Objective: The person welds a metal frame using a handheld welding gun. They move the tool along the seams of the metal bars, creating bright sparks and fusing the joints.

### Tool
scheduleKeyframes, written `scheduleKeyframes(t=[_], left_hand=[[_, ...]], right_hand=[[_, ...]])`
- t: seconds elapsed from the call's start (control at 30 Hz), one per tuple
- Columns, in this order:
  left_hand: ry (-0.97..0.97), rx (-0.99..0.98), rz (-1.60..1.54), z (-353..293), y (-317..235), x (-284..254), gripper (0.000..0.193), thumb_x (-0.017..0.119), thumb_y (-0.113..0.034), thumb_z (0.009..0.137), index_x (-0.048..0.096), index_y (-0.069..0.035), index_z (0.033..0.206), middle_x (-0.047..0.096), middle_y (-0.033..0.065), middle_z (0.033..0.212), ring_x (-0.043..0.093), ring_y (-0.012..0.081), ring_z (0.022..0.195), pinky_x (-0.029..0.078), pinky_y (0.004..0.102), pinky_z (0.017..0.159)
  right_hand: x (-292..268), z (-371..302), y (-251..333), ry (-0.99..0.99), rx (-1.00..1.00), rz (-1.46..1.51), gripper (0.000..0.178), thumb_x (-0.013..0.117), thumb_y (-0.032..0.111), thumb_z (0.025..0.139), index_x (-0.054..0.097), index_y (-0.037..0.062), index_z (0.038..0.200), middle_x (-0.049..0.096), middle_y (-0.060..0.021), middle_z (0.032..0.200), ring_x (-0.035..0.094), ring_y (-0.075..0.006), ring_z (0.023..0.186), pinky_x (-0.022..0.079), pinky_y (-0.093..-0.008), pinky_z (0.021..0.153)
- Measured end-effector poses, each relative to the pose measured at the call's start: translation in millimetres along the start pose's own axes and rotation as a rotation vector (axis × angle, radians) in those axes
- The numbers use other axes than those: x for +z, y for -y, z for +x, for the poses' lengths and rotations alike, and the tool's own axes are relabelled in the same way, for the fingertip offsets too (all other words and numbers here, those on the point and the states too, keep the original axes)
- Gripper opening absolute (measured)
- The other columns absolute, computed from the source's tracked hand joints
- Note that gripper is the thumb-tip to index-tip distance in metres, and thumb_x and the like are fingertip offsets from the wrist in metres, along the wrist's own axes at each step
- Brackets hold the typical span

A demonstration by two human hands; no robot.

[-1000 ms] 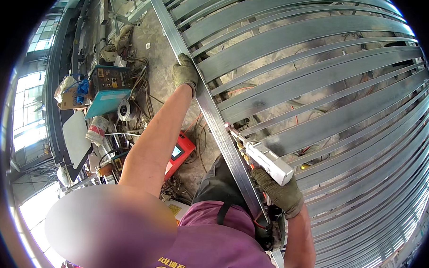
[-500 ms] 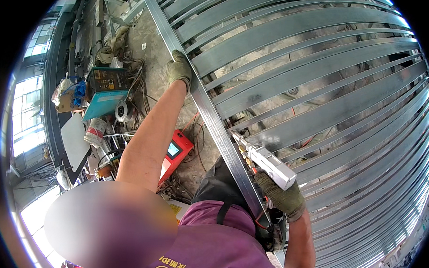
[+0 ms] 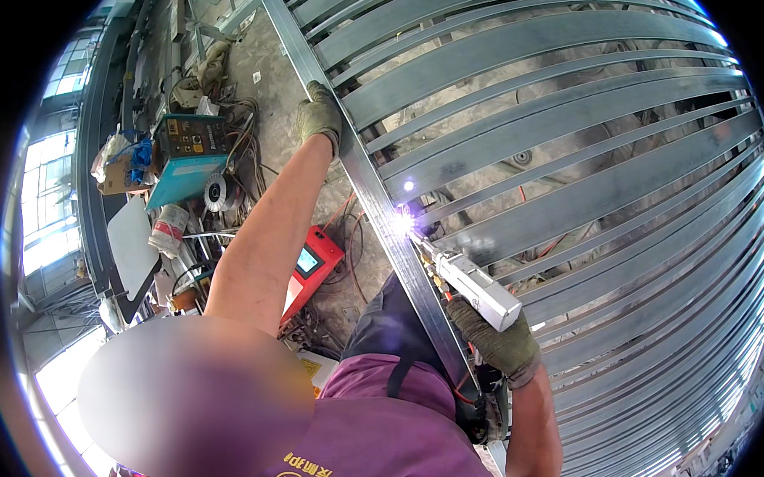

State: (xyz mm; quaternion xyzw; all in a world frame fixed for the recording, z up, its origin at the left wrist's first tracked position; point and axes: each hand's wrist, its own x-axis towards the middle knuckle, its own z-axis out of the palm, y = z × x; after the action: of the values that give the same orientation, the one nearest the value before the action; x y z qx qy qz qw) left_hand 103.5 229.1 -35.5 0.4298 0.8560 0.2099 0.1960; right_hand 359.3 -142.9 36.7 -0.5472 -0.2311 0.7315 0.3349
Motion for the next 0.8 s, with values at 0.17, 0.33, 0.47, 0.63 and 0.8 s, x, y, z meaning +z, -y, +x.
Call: scheduleKeyframes(t=[0.17,0.33,0.47,0.63,0.8], left_hand=[[0.023,0.0,-0.009,-4.2,-3.4,-4.7,0.075,0.039,-0.061,0.107,0.066,0.006,0.131,0.068,0.032,0.132,0.064,0.0464,0.126,0.049,0.0512,0.108],[-0.013,0.005,0.011,-6.0,-3.4,-6.5,0.077,0.038,-0.061,0.107,0.066,0.006,0.131,0.069,0.032,0.13,0.065,0.0468,0.125,0.049,0.0511,0.108],[0.0,-0.006,0.022,-2.8,-1.9,-6.3,0.078,0.037,-0.061,0.107,0.065,0.007,0.133,0.068,0.0322,0.131,0.064,0.047,0.126,0.049,0.0505,0.109],[0.003,0.002,0.013,-6.7,-5.1,-9.3,0.079,0.035,-0.061,0.108,0.064,0.007,0.135,0.066,0.0325,0.135,0.062,0.0466,0.129,0.048,0.0497,0.11],[0.002,0.012,0.032,-4.6,-4.8,-12.1,0.08,0.034,-0.061,0.108,0.064,0.007,0.135,0.066,0.0324,0.135,0.062,0.0469,0.129,0.048,0.05,0.11]], right_hand=[[0.8,-1.3,0.3,0.008,-0.026,0.006,0.042,0.079,0.015,0.098,0.068,0.0012,0.136,0.076,-0.0075,0.119,0.07,-0.0123,0.105,0.058,-0.029,0.087],[2.5,-1.6,4.2,0.007,-0.004,-0.017,0.042,0.079,0.016,0.098,0.068,0.0015,0.136,0.076,-0.0066,0.117,0.07,-0.0111,0.102,0.058,-0.0284,0.085],[1.7,-1.1,1.3,0.02,0.008,-0.002,0.041,0.079,0.016,0.099,0.068,0.0018,0.136,0.076,-0.0061,0.116,0.069,-0.0107,0.102,0.058,-0.0281,0.085],[6.1,0.2,-5.3,-0.021,-0.094,-0.019,0.034,0.078,0.02,0.1,0.071,0.0047,0.13,0.072,0.0016,0.096,0.061,-0.006,0.074,0.052,-0.0256,0.064],[8.7,-0.9,-4.5,-0.016,-0.108,-0.032,0.034,0.077,0.02,0.101,0.071,0.0048,0.13,0.071,0.0017,0.095,0.061,-0.0059,0.075,0.053,-0.0255,0.065]])
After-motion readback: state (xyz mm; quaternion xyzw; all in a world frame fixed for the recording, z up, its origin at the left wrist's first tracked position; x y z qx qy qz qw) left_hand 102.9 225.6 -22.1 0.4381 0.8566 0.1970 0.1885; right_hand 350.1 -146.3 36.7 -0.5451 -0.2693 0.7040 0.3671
